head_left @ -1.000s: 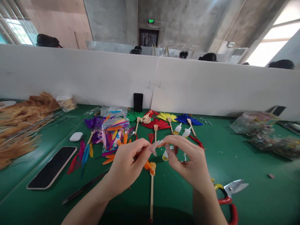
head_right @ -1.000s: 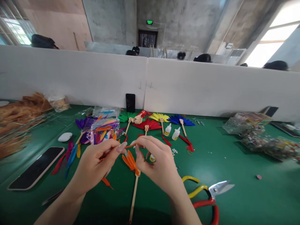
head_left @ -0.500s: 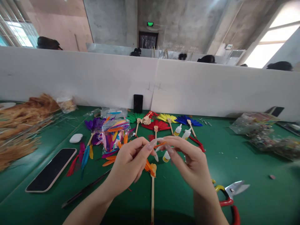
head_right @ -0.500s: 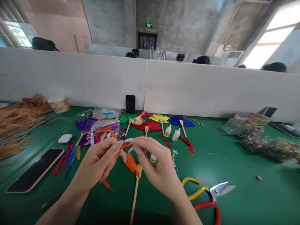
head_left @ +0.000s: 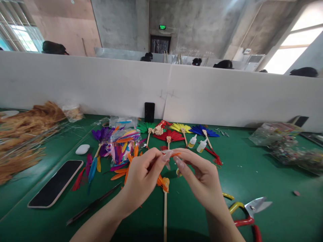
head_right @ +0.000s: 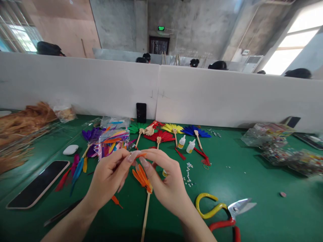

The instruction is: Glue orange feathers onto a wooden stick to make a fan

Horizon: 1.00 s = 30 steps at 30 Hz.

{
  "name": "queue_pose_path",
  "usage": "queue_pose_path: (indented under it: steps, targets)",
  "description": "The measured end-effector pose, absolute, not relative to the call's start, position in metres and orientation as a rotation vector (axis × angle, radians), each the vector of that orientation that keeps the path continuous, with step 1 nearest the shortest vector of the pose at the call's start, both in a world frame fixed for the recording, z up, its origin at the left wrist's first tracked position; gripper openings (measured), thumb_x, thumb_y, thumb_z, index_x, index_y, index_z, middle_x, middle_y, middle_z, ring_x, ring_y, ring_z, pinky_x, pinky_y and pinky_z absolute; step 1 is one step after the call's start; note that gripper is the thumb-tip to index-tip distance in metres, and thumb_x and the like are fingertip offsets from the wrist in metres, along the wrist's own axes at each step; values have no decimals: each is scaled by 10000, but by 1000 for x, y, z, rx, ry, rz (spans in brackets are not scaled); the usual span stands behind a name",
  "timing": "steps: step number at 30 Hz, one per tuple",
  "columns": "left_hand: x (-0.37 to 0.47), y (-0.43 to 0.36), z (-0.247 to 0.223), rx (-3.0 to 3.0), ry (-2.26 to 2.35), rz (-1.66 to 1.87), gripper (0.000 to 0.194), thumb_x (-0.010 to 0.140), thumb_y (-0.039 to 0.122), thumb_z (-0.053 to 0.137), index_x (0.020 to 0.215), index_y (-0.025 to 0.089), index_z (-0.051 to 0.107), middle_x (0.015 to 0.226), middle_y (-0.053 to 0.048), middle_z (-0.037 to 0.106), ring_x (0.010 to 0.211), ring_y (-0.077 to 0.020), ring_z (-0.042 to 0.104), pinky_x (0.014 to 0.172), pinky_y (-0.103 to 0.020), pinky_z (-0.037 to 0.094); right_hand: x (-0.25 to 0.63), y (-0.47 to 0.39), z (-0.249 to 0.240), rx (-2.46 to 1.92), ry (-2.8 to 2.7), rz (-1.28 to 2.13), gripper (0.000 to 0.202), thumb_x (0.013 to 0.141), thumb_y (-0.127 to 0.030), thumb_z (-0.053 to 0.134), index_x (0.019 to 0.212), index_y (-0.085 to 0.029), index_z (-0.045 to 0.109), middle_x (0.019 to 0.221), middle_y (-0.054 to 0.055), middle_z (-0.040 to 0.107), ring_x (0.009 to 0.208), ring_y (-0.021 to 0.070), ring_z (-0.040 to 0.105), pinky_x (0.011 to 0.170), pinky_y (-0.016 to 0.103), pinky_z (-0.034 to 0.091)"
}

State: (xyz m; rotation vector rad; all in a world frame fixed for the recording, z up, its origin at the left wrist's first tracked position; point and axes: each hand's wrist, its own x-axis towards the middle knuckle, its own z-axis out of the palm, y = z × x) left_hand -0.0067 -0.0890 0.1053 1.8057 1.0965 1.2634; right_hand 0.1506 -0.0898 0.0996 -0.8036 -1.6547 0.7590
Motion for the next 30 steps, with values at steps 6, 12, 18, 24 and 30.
queue_pose_path:
  steps: [6,12,18,24,30]
  targets:
    - [-7,-90,106,1821,1093,1245,266,926,321,473,706,176,507,405,91,377,298,-29,347,332,-145,263,154,-90,98,-852,-1685,769,239,897,-190,508,1042,-294,667,1097,30,667,826,154,633,574,247,519]
    - [-5,-88,106,1606,1032,1138,352,923,439,447,691,179,495,341,102,337,256,-30,297,307,-144,225,153,-92,99,-867,-1700,680,206,886,-163,513,1009,-256,649,1025,28,664,856,144,612,661,254,517]
    - [-2,-82,99,1272,860,1024,397,924,487,427,686,178,504,300,103,329,244,-26,202,313,-161,183,153,-88,101,-906,-1763,506,177,876,-130,516,975,-213,638,960,32,656,818,125,597,681,238,506]
    - [1,-84,98,1234,842,1013,419,915,516,421,687,174,501,296,98,347,225,-31,210,299,-175,191,156,-86,102,-876,-1767,564,200,890,-145,507,992,-235,654,966,35,622,819,130,586,668,241,510]
    - [3,-86,103,1337,915,995,419,930,506,385,691,175,481,294,95,366,210,-36,244,279,-160,214,154,-86,102,-876,-1723,622,226,890,-176,516,1025,-265,673,928,36,592,775,134,556,595,240,494]
